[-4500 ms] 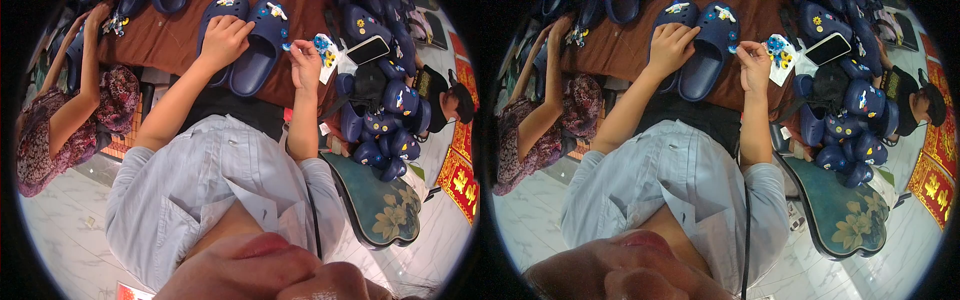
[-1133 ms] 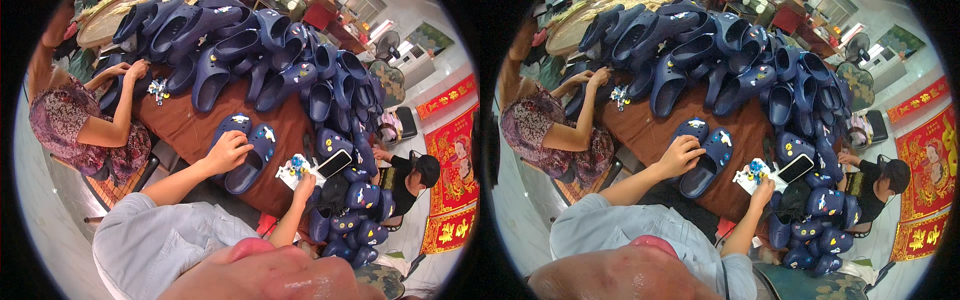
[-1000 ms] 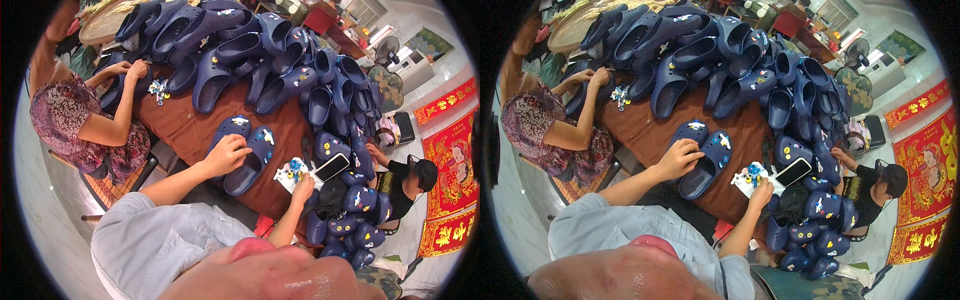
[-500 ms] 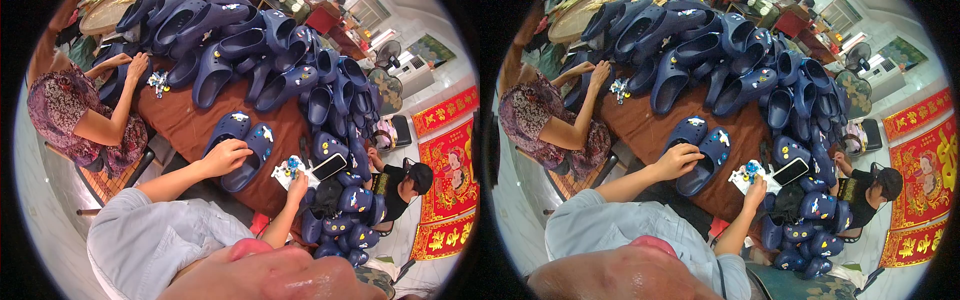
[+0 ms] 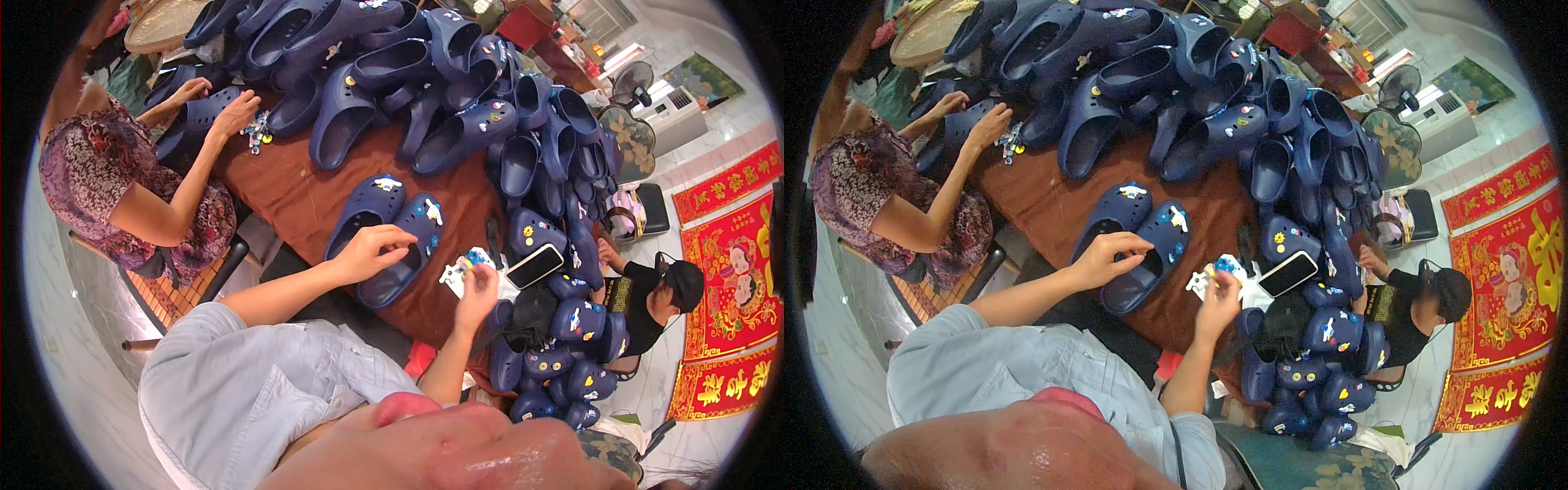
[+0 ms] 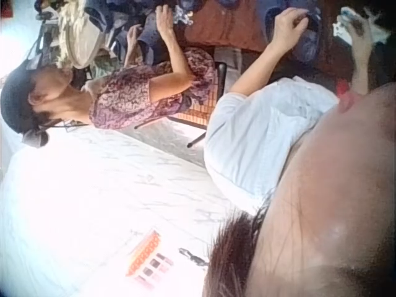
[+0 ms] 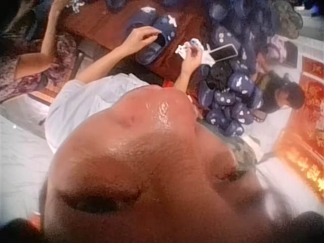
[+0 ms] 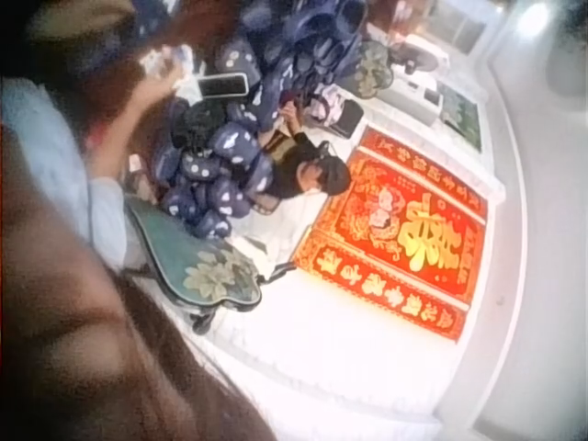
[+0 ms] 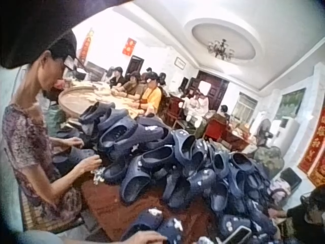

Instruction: Decorate blue clog-style footwear with various colorful pins and charms.

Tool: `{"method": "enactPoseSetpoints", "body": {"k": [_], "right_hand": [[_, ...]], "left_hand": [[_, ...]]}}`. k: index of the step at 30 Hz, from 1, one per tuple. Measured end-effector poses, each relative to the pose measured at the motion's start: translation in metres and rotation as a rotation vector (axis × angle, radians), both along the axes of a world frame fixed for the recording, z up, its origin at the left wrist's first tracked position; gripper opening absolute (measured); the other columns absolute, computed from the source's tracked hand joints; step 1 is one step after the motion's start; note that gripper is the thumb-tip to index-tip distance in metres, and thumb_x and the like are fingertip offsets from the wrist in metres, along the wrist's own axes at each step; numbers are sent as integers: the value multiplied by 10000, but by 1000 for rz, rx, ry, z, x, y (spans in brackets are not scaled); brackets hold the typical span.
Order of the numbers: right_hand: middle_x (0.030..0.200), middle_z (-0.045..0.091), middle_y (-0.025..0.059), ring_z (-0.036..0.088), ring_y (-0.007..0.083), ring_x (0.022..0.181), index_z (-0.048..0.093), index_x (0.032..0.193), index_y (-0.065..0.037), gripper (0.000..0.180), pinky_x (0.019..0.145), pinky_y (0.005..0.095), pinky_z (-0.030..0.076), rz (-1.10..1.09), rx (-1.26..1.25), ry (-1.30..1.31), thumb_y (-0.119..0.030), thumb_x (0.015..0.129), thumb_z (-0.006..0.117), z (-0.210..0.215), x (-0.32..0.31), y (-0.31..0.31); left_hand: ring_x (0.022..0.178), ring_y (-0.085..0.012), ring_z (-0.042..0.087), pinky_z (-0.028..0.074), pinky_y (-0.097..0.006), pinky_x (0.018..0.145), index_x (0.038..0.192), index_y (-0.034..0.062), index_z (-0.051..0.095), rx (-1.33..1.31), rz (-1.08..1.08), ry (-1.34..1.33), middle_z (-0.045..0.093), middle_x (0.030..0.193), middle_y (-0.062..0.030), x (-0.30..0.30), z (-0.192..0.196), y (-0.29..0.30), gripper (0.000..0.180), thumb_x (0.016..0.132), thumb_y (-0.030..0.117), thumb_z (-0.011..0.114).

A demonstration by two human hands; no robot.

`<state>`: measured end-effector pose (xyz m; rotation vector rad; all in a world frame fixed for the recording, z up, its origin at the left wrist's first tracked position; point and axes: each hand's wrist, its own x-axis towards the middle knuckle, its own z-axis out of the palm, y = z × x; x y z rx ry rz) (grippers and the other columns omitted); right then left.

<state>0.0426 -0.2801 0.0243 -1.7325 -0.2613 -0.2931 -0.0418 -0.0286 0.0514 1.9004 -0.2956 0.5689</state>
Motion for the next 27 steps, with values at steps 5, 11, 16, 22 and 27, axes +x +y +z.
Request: {"method": "enactPoseSetpoints", "body": {"k": [5, 11, 16, 22, 27], "right_hand": [[1010, 683, 114, 658, 242, 951, 670, 1008, -5, 174, 831, 332, 520, 195, -212, -262, 59, 846, 678, 35, -35, 77], [998, 672, 144, 664, 282, 904, 661, 1011, -4, 255, 771, 344, 551, 306, -253, -601, 107, 791, 724, 33, -34, 125], [1044, 658, 143, 666, 259, 917, 659, 1048, -7, 291, 750, 324, 562, 348, -178, -603, 101, 790, 738, 28, -33, 146], [1124, 638, 144, 617, 346, 1080, 664, 1092, -14, 326, 927, 445, 479, 326, -416, -760, -47, 787, 774, 16, -23, 150], [1267, 581, 159, 541, 343, 1198, 648, 1258, -96, 442, 1039, 485, 396, 315, -749, -679, -194, 836, 737, -6, -17, 148]], "left_hand": [[1000, -136, 668, 547, -295, 875, 1191, -25, 665, -584, -77, 378, 707, 1078, -83, 6, -7, -7, 277, 946, 102, 684], [991, -142, 664, 543, -288, 875, 1150, -49, 672, -703, -19, 324, 708, 1070, -90, 1, -12, 11, 271, 919, 87, 715], [958, -149, 663, 537, -296, 872, 1133, -43, 692, -851, 37, 329, 716, 1031, -92, -7, -9, 29, 266, 893, 63, 730], [900, -139, 642, 519, -283, 806, 1122, -34, 688, -899, 157, 309, 704, 1000, -58, -6, -18, 58, 274, 874, 67, 744], [806, -90, 618, 501, -236, 691, 1102, 15, 703, -835, 331, 397, 696, 944, -28, -1, -29, 93, 244, 900, 147, 743]]}}
